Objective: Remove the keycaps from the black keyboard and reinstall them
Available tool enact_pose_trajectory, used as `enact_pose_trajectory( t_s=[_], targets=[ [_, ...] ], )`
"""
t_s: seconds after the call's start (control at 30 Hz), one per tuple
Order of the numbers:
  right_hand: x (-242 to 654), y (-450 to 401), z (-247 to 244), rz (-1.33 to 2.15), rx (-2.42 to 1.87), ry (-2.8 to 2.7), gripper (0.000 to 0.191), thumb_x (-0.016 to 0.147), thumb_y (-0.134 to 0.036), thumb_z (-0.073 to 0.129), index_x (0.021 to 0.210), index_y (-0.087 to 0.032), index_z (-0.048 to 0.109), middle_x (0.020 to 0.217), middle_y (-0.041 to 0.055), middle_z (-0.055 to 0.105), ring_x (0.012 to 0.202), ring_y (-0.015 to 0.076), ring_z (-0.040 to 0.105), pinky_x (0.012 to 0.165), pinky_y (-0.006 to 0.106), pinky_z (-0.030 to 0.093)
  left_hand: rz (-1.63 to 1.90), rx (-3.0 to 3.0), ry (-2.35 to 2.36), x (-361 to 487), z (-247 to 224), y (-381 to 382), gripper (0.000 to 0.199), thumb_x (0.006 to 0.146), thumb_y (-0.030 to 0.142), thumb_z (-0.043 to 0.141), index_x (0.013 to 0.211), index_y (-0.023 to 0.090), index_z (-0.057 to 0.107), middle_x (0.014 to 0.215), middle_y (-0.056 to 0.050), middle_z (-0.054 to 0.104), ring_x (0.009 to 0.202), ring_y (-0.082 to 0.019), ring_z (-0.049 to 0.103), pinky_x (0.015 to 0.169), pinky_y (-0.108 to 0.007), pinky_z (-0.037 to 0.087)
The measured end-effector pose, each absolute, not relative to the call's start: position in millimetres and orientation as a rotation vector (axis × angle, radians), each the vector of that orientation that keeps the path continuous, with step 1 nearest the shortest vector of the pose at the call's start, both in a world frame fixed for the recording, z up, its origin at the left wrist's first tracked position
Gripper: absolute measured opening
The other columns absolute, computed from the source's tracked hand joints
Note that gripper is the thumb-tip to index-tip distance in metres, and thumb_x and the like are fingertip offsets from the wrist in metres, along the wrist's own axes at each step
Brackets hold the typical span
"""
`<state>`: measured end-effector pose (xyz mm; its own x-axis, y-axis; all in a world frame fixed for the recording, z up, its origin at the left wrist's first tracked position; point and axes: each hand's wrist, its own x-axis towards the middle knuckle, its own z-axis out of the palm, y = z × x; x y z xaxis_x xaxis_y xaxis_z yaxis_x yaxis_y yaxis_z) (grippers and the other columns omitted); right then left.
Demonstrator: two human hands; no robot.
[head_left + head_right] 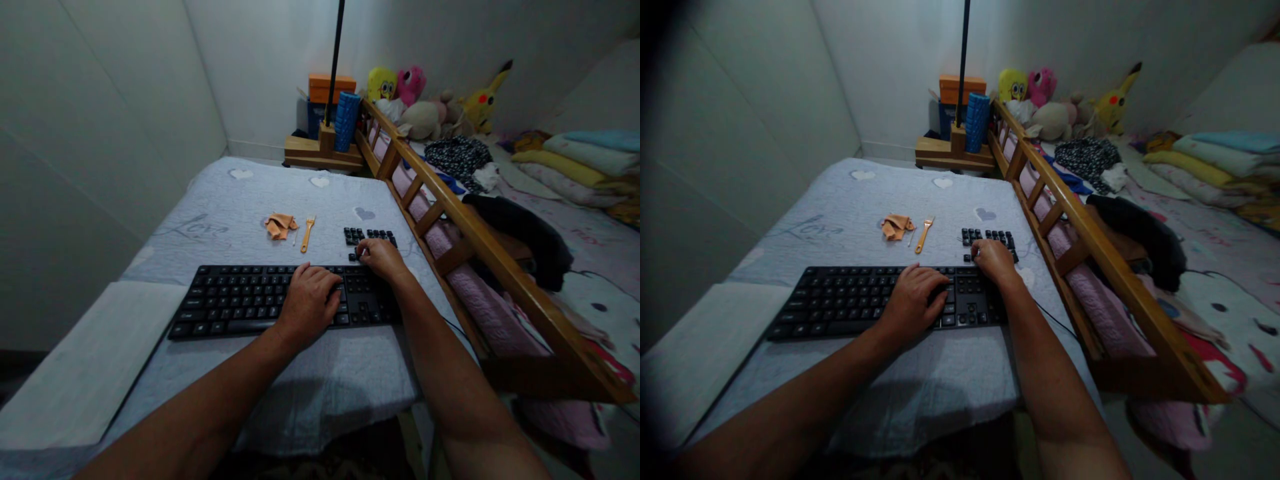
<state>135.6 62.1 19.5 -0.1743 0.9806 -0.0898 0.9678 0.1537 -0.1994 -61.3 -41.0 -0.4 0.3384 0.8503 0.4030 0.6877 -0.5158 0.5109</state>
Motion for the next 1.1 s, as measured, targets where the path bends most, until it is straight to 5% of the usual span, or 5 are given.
enact_pose_trajectory(
  t_s=[0.3, 0.43, 0.73, 0.93, 1.1],
  targets=[
    [142, 54, 28, 0.395, -1.8, -2.128, 0.008, 0.081, -0.021, 0.063, 0.085, -0.018, 0.07, 0.078, 0.0022, 0.07, 0.073, 0.0153, 0.061, 0.068, 0.023, 0.04, 0.954, 2.368, 1.387, -62, -2, -41, 0.016, 0.086, 0.016, 0.06, 0.099, 0.022, 0.065, 0.1, -0.004, 0.073, 0.102, -0.023, 0.063, 0.109, -0.051, 0.035],
    [149, 28, 49, 0.52, -1.651, -1.726, 0.034, 0.093, -0.038, 0.042, 0.074, -0.018, 0.062, 0.068, 0.0032, 0.063, 0.068, 0.0165, 0.058, 0.065, 0.025, 0.042, 0.949, 2.373, 1.385, -62, -1, -41, 0.017, 0.086, 0.016, 0.06, 0.1, 0.022, 0.065, 0.103, -0.004, 0.072, 0.104, -0.023, 0.063, 0.109, -0.052, 0.035],
    [161, -47, 55, 0.67, -1.491, -1.524, 0.041, 0.095, -0.036, 0.028, 0.07, -0.022, 0.057, 0.07, 0.0038, 0.057, 0.068, 0.0178, 0.055, 0.062, 0.027, 0.044, 0.908, 2.466, 1.371, -60, 1, -46, 0.017, 0.087, 0.019, 0.061, 0.104, 0.02, 0.065, 0.111, -0.005, 0.071, 0.11, -0.024, 0.06, 0.11, -0.051, 0.034],
    [163, -75, 39, 1.026, -1.553, -1.439, 0.043, 0.095, -0.054, 0.037, 0.081, -0.02, 0.059, 0.062, -0.0016, 0.051, 0.053, 0.0131, 0.048, 0.049, 0.024, 0.036, 0.855, 2.523, 1.306, -59, 1, -47, 0.017, 0.087, 0.025, 0.064, 0.103, 0.02, 0.066, 0.116, -0.006, 0.07, 0.114, -0.027, 0.057, 0.109, -0.05, 0.036],
    [164, -90, 37, 0.862, -1.608, -1.639, 0.018, 0.086, -0.038, 0.059, 0.083, -0.02, 0.06, 0.073, -0.0004, 0.059, 0.068, 0.0146, 0.056, 0.062, 0.024, 0.042, 0.809, 2.543, 1.294, -59, 0, -49, 0.019, 0.084, 0.024, 0.067, 0.103, 0.019, 0.067, 0.117, -0.007, 0.068, 0.115, -0.028, 0.055, 0.106, -0.049, 0.04]
  ],
)
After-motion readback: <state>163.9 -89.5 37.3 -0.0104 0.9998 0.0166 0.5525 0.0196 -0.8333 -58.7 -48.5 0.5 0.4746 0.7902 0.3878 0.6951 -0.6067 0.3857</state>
